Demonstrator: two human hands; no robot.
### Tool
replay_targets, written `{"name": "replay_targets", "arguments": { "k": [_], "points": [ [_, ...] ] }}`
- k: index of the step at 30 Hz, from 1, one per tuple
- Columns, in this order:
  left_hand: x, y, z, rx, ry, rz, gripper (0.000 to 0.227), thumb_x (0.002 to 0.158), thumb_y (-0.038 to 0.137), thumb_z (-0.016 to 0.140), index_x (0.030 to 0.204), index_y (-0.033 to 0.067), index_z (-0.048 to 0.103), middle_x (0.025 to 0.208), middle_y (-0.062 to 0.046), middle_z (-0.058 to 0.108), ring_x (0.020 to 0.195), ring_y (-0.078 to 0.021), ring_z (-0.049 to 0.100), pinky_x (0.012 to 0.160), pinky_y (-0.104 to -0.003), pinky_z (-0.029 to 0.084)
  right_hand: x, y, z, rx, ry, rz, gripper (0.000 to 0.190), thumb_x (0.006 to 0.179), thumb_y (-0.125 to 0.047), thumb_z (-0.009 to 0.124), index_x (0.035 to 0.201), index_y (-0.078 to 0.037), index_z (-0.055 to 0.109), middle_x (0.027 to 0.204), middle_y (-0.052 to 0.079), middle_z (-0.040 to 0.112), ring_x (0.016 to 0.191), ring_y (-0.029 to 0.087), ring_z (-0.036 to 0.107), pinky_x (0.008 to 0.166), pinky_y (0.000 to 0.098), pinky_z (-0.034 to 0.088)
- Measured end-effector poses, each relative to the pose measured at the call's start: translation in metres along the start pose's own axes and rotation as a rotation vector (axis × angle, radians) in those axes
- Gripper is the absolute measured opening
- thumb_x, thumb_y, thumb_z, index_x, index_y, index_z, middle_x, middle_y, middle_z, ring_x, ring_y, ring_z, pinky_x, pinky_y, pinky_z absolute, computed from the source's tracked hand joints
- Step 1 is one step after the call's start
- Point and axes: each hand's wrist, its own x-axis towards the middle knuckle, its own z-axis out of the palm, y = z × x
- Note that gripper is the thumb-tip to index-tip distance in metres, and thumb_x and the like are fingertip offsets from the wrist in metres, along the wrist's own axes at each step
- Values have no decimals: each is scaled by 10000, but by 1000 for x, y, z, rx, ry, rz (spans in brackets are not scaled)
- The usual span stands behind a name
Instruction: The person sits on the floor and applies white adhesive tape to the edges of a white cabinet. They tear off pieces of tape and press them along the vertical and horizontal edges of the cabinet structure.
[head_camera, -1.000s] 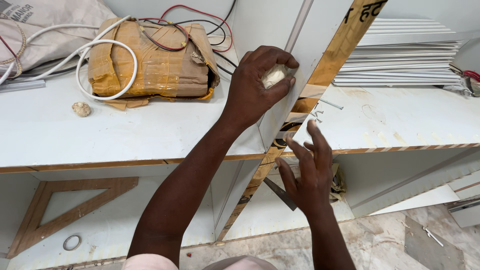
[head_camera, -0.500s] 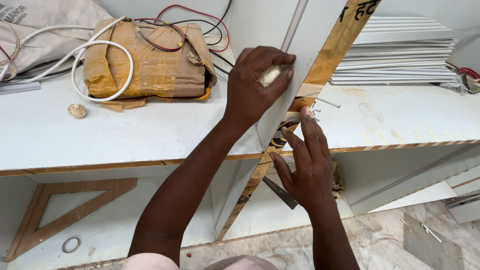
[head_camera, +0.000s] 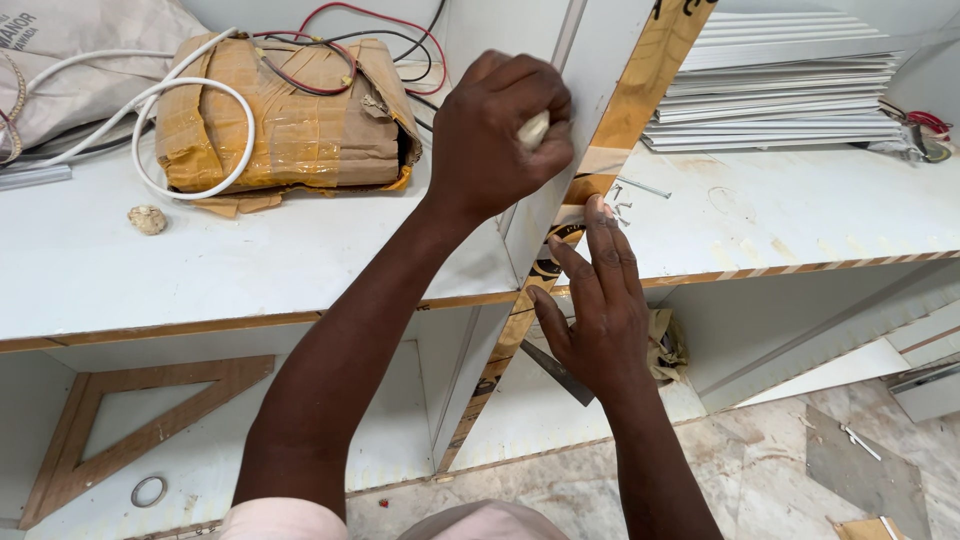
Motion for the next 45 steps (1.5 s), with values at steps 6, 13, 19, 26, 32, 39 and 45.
{"name": "replay_targets", "arguments": {
  "k": [6, 13, 19, 26, 32, 39, 45],
  "points": [
    [-17, 4, -12, -205, -46, -123, 103, 888, 76, 740, 951, 114, 667, 967, 29, 693, 917, -176, 704, 839, -324, 577, -4, 6, -4, 36, -28, 7, 485, 929, -217, 788, 1321, 8, 612, 1602, 259, 420, 1507, 410, 419, 1220, 518, 401],
    [-17, 15, -24, -108, -94, -54, 316, 859, 132, 811, 1155, 101, 705, 1140, -31, 686, 1043, -198, 709, 860, -346, 592, -3, 2, -5, 46, -18, -12, 484, 928, -216, 795, 1313, 14, 612, 1599, 265, 409, 1511, 418, 396, 1213, 528, 399],
    [-17, 10, -11, 23, -26, -19, 93, 878, 110, 788, 961, 138, 756, 1027, 36, 702, 935, -168, 651, 743, -331, 564, -4, 2, -3, 24, -20, -36, 488, 928, -222, 794, 1312, 17, 611, 1608, 270, 381, 1511, 428, 388, 1219, 542, 388],
    [-19, 30, -28, -9, -92, -93, 23, 864, 114, 754, 884, 123, 746, 926, 33, 718, 893, -166, 668, 727, -348, 554, -6, 3, -9, 112, 70, 35, 436, 924, -115, 794, 1308, -15, 614, 1491, 195, 542, 1418, 356, 532, 1150, 469, 502],
    [-27, 61, -48, -69, -240, -223, 33, 861, 154, 743, 860, 123, 733, 883, 17, 724, 860, -169, 697, 737, -359, 553, 7, 6, 1, 55, 238, 49, 505, 940, -82, 809, 1357, 1, 538, 1400, 204, 591, 1313, 347, 605, 1035, 427, 566],
    [-37, 100, -41, -87, -329, -369, 214, 869, 288, 714, 1003, 122, 735, 1018, -9, 717, 911, -212, 721, 786, -386, 569, 24, 20, 34, 101, 494, 123, 320, 1034, -27, 731, 1272, -23, 516, 1239, 153, 563, 1176, 295, 596, 913, 362, 540],
    [-54, 115, -32, -297, -343, -331, 509, 948, 423, 692, 1321, 81, 633, 1327, -101, 629, 1165, -248, 688, 969, -395, 571, 29, 43, 51, 265, 643, 171, 239, 1096, -89, 685, 1243, -10, 515, 1181, 141, 570, 1115, 259, 608, 929, 352, 538]
  ]
}}
